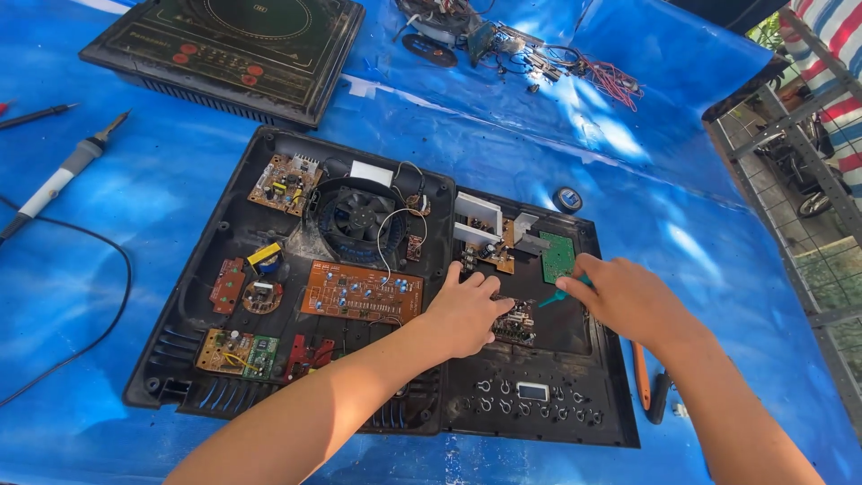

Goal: The person uses a screwdriver to work on a circuit board inside an open electronic device. They repeatedly tighten or loosen screws on the board while holding it steady with their other hand.

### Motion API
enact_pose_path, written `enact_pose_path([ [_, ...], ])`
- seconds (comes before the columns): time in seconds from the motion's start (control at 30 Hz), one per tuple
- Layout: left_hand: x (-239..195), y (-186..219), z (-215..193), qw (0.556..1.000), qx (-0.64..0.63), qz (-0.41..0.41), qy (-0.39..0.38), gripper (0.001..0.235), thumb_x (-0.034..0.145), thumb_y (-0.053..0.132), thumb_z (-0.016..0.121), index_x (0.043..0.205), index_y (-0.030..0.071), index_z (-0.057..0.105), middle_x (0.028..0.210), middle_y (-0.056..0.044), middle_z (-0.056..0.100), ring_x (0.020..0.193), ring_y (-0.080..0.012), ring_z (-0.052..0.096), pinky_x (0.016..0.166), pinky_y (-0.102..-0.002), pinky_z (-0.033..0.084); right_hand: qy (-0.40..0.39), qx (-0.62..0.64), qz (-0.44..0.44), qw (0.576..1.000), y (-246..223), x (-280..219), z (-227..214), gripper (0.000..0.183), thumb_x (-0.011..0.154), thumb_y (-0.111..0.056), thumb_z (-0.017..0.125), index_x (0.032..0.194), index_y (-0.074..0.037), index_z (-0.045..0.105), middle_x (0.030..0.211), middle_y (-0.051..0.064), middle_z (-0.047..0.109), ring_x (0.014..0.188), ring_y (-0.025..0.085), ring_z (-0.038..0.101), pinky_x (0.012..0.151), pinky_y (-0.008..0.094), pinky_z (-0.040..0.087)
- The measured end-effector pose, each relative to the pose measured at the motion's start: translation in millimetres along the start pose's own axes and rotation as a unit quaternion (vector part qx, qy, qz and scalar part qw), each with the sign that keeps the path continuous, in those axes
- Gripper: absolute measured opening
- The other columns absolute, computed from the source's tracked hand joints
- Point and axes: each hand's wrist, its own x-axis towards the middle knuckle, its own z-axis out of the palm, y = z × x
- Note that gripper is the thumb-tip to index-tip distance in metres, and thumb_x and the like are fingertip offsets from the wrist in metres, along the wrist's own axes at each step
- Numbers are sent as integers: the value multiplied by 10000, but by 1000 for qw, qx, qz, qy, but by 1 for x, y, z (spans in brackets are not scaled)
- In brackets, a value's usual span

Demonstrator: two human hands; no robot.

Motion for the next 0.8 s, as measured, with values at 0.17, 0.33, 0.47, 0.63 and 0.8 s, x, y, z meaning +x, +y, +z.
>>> enact_pose_path([
  [0.17,0,-2,4,1000,6,2,15,531,976,311,687,1465,136,576,1356,-180,533,1257,-344,510,1143,-684,191,-21,48,-29,998,-15,-15,-23,183,1103,-255,539,1140,-131,668,825,155,757,430,196,578,495,394,465],
  [0.33,1,-2,6,1000,-5,0,28,534,959,302,710,1455,143,589,1336,-176,543,1253,-346,516,1139,-683,194,-9,47,-29,998,-10,-12,-15,164,1097,-228,541,1126,-131,671,831,127,747,420,191,569,486,381,457],
  [0.47,2,0,1,1000,-9,-7,1,556,966,305,697,1482,151,562,1352,-163,536,1265,-338,500,1141,-682,166,14,44,-25,999,-12,-15,-20,159,1100,-238,555,1100,-124,665,774,105,704,409,199,551,458,369,450],
  [0.63,8,2,0,1000,11,-15,-25,586,963,350,694,1498,179,529,1387,-142,508,1288,-331,486,1144,-675,166,18,67,-44,997,-10,-18,-11,168,1119,-190,524,1087,-70,637,761,136,635,412,236,512,442,405,410],
  [0.8,6,3,3,999,31,-17,-25,567,994,365,657,1518,205,513,1372,-133,505,1267,-314,485,1136,-645,178,24,72,-44,996,-8,-24,-11,144,1122,-171,526,1093,-64,619,776,138,625,444,264,542,451,418,425],
])
